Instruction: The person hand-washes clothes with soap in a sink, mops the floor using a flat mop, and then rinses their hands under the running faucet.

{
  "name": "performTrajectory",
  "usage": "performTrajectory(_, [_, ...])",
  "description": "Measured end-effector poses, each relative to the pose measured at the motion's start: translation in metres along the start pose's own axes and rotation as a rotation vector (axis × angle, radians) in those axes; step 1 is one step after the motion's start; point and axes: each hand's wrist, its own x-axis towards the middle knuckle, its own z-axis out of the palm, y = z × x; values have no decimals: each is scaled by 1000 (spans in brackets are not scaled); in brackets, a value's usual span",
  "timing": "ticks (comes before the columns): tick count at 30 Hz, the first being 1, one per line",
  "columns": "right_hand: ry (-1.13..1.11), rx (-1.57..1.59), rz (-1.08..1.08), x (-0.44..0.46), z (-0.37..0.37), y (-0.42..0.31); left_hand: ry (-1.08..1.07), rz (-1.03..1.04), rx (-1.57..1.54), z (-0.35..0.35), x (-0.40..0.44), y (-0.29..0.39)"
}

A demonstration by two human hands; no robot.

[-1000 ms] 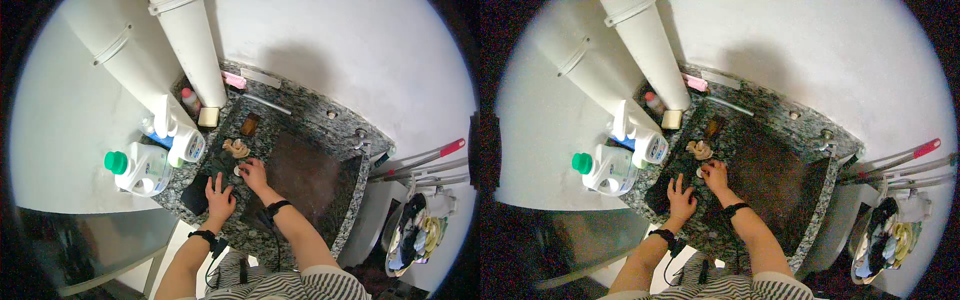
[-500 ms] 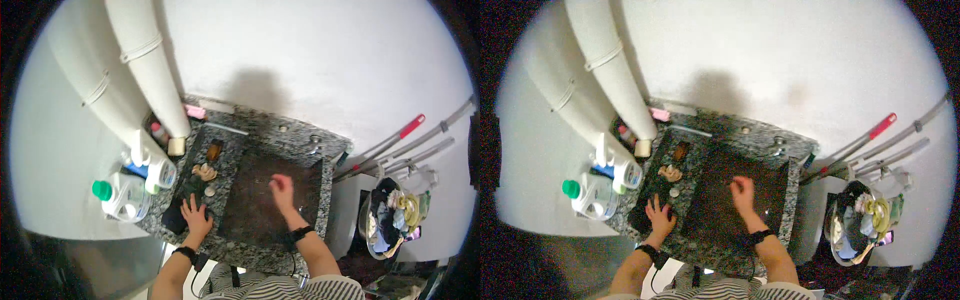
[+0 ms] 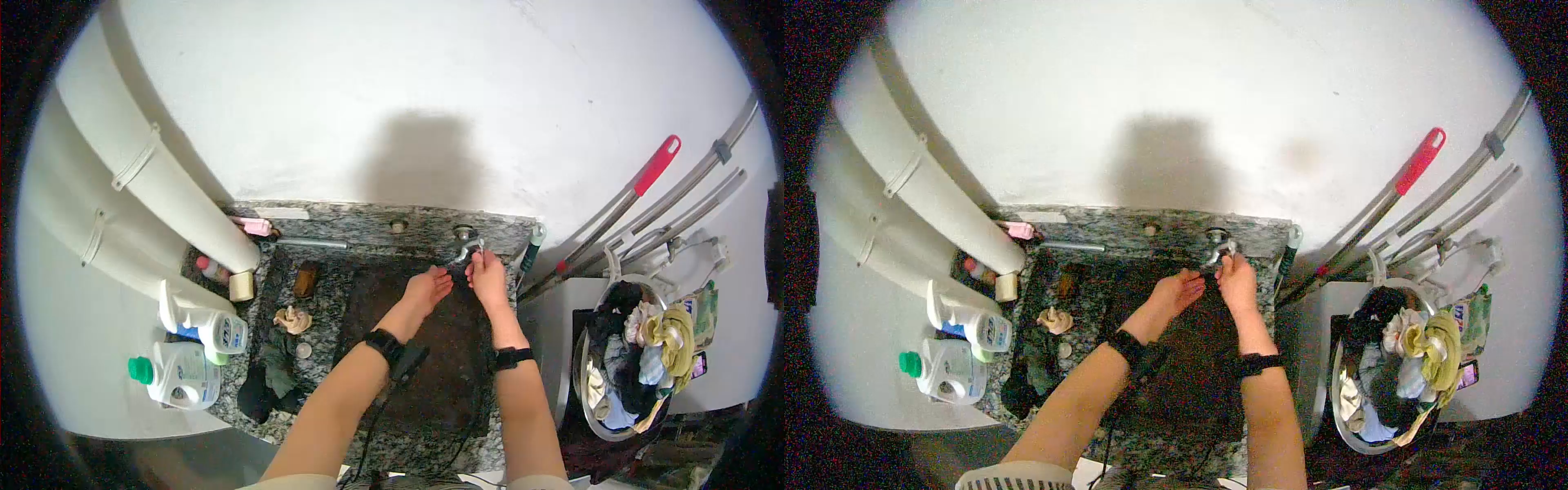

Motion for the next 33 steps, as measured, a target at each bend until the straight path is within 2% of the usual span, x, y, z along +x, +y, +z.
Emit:
performTrajectory(2, [12,-9,-51,8,2,22,46,-78,-160,4,26,-8])
performTrajectory(4, [42,-14,-144,11,4,30,34,-63,-186,4,39,-12])
performTrajectory(6, [49,-19,-149,8,2,28,23,-47,-213,-6,57,-22])
performTrajectory(7, [58,-26,-158,5,0,24,-53,127,-20,-17,67,-30])
performTrajectory(9, [49,-24,-126,5,0,27,-130,298,177,-27,83,-35])
performTrajectory(11, [69,-38,-207,6,0,28,88,-45,-202,-7,66,-15])
performTrajectory(15, [37,79,-129,0,2,22,205,-95,-108,-5,68,-8])
performTrajectory(17, [125,386,-129,-8,10,24,169,-114,78,-14,78,-11])
performTrajectory(19, [159,720,-179,-10,42,63,172,-89,130,-26,88,-18])
performTrajectory(20, [140,668,-62,-13,54,70,175,-66,187,-33,93,-22])
performTrajectory(21, [137,508,-34,-16,76,93,179,-40,246,-38,91,-24])
performTrajectory(23, [-238,717,-29,-29,93,70,144,78,392,-45,74,-27])
performTrajectory(24, [-249,725,-28,-28,95,60,110,143,454,-47,59,-29])
performTrajectory(25, [-211,727,270,-24,97,50,118,125,461,-45,45,-31])
performTrajectory(26, [-174,717,567,-21,103,44,320,-162,264,-21,32,-29])
performTrajectory(27, [-195,726,568,-14,108,57,160,-68,151,-27,32,-54])
performTrajectory(28, [-164,715,624,0,111,83,164,117,180,-29,38,-80])
performTrajectory(29, [-153,675,646,-5,111,67,163,301,210,-34,43,-91])
performTrajectory(31, [-160,624,669,-12,117,51,243,-76,402,-13,-16,-4])
performTrajectory(33, [-158,725,644,-18,131,70,365,-77,255,-19,-18,-5])
